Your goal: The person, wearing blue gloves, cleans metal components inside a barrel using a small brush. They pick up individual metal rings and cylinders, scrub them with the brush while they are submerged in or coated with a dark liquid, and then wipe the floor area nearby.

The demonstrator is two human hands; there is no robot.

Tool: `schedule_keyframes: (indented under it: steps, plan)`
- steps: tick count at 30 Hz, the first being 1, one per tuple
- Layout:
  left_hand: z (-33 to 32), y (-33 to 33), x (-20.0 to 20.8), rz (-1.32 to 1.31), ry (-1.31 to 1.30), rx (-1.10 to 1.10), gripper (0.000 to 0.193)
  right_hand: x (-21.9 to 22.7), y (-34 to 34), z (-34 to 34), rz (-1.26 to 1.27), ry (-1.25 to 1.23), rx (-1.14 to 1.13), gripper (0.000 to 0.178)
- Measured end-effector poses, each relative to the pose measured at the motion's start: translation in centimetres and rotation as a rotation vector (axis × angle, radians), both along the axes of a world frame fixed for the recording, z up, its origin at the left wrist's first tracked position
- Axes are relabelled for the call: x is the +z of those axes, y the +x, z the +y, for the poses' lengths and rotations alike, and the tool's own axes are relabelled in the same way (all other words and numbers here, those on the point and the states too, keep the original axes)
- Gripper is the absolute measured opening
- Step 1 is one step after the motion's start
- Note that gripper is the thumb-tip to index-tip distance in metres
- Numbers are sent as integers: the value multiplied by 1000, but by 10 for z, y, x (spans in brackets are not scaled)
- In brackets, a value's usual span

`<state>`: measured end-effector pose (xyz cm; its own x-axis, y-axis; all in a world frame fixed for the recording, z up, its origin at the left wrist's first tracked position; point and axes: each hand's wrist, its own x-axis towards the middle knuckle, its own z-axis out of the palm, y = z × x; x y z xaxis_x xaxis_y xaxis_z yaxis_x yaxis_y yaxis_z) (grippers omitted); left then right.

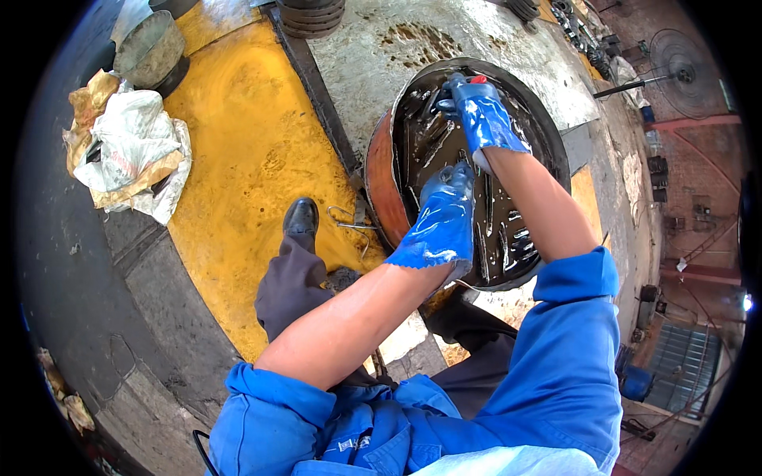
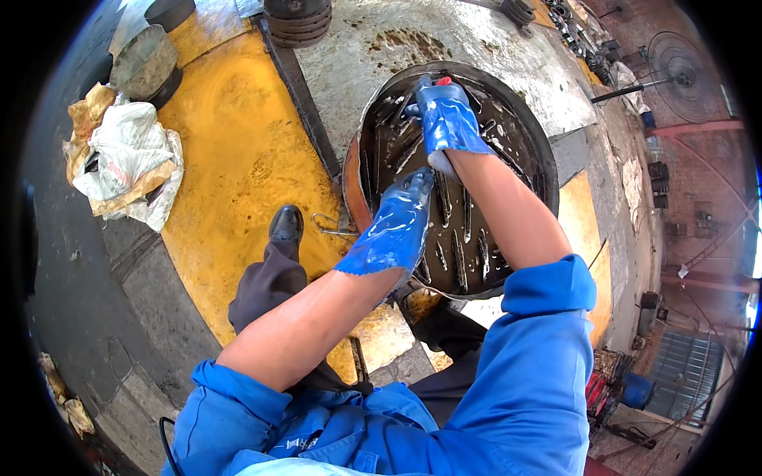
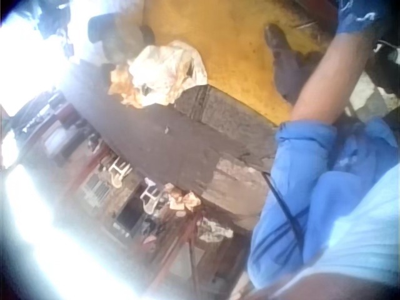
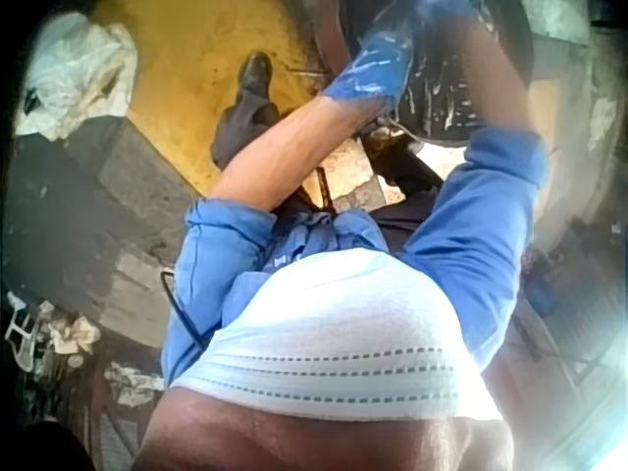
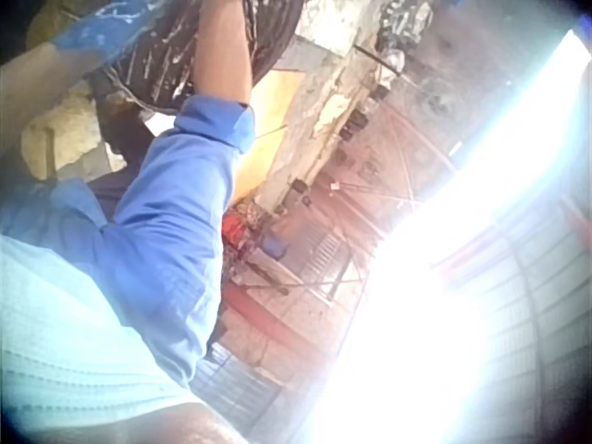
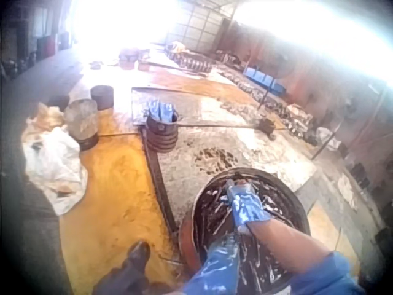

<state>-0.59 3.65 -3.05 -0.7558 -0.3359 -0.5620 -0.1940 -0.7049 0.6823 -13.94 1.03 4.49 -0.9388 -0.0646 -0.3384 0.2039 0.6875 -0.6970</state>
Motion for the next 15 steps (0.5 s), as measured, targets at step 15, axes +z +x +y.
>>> schedule_keyframes:
  steps: [15]
  plan:
    - [4, 3, -4, -33, 110, -114, 36, -94, -133, 22, 180, -67, 104, 27]
